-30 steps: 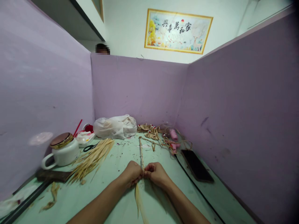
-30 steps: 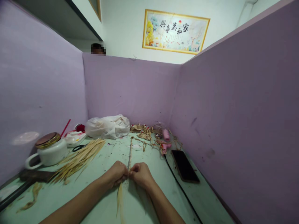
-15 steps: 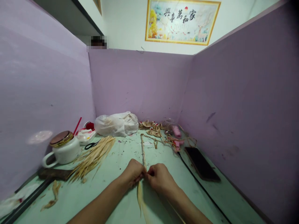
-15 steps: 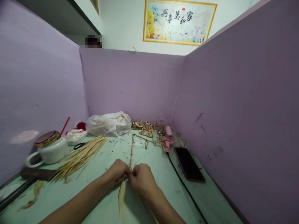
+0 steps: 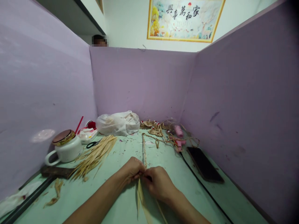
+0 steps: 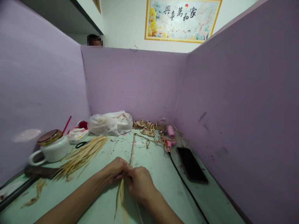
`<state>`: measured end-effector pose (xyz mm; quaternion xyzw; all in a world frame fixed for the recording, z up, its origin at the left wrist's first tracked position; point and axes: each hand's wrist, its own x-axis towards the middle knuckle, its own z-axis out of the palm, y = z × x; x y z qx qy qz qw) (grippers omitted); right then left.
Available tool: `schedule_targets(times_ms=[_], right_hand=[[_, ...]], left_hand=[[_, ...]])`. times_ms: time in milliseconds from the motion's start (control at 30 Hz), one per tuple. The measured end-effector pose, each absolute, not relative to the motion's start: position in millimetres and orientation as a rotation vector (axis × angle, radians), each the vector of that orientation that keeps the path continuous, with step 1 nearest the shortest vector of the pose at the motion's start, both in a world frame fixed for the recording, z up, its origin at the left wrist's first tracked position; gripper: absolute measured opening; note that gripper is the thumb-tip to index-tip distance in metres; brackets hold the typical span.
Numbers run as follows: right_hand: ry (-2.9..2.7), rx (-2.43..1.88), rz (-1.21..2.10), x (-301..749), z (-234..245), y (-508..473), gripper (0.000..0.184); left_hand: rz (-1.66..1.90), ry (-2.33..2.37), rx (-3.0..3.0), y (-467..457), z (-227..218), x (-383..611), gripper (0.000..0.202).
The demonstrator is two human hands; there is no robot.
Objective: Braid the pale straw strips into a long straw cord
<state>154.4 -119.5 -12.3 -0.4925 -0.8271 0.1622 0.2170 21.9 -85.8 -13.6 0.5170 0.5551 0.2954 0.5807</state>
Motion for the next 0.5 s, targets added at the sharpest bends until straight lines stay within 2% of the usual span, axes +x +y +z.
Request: schedule_targets(times_ms=[133,233,333,400,500], right_hand=[[-1.846,-1.483,0.698,163.4,-15.0,-100.3,0.033],[-1.414,-1.469,1.158,162.8,-16.2,-91.4,0.022],[-1.245,-1.383,1.564,155.6,-16.4,-93.3,0.015],[-1.301,-1.379,1.579,151.4,-18.0,-96.1,0.014],[-1.435,-1.448,1.402,149.5,-24.5,-95.6,0.013]], left_hand=[[0.698,1.246,1.211,-87.2,-9.2,20.6,0.011],[0.675,1.241,1.207,-86.6,-10.0,19.7,0.011],[0.672,1.225,1.224,-84.7,-14.0,18.6,0.007],[0.67,1.219,1.244,-84.4,-15.7,18.6,0.005],[0.65,1.229,1.26,-86.4,-14.2,20.2,0.006]])
